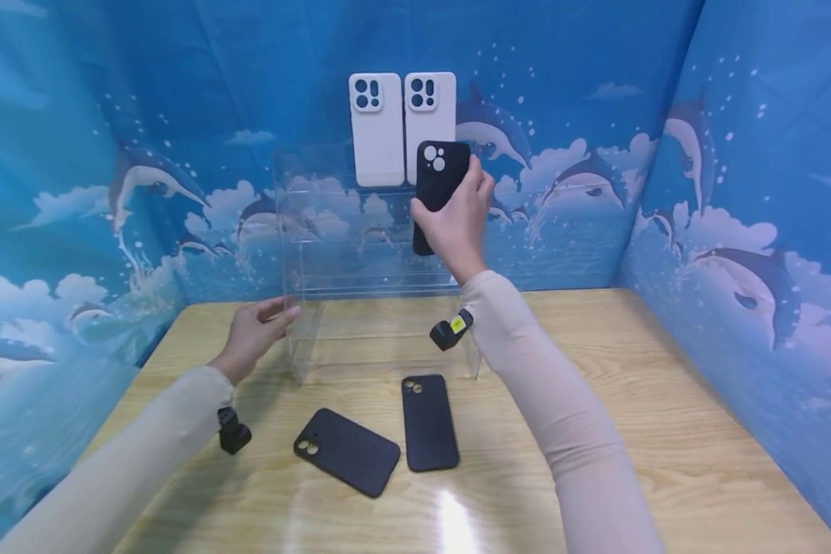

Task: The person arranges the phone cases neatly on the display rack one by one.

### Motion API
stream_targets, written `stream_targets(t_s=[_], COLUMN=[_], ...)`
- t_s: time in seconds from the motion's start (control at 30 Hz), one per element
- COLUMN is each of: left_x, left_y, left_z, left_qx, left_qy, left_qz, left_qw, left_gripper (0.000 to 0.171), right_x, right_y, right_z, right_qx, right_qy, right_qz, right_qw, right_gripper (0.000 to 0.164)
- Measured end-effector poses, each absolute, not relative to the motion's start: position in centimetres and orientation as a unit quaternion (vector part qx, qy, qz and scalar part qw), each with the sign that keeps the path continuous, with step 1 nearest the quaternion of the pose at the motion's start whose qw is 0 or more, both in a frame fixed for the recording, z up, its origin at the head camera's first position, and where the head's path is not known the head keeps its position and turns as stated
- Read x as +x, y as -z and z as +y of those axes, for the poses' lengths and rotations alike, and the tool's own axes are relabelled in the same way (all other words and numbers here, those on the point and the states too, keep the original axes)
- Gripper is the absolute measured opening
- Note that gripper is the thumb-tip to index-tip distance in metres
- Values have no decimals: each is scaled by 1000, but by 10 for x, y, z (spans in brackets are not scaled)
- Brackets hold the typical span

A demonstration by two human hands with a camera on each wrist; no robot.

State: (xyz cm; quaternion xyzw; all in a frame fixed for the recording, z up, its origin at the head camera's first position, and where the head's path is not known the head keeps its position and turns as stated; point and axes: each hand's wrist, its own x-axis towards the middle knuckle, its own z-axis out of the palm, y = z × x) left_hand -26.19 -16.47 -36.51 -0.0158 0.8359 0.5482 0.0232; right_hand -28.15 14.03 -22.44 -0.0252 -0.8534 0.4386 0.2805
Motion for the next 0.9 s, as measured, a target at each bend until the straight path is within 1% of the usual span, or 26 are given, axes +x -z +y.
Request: stream_targets(t_s=[0.3, 0.47, 0.67, 0.9], left_x=[-262, -262, -263, -263], left_y=[366, 365, 367, 366], left_z=[-165, -164, -164, -165], left_qx=[-20, -20, -22, -27], left_qy=[-544, -541, -540, -543], left_qz=[838, 841, 841, 839], left_qw=[22, 21, 23, 23], left_gripper=[63, 65, 64, 62], right_x=[-303, -312, -324, -336], right_y=[205, 200, 209, 218], right_z=[128, 125, 121, 118], right_qx=[-40, -49, -51, -52], right_qy=[-420, -423, -418, -428], right_qz=[-859, -854, -849, -845], right_qw=[291, 299, 319, 317], right_gripper=[97, 98, 98, 97])
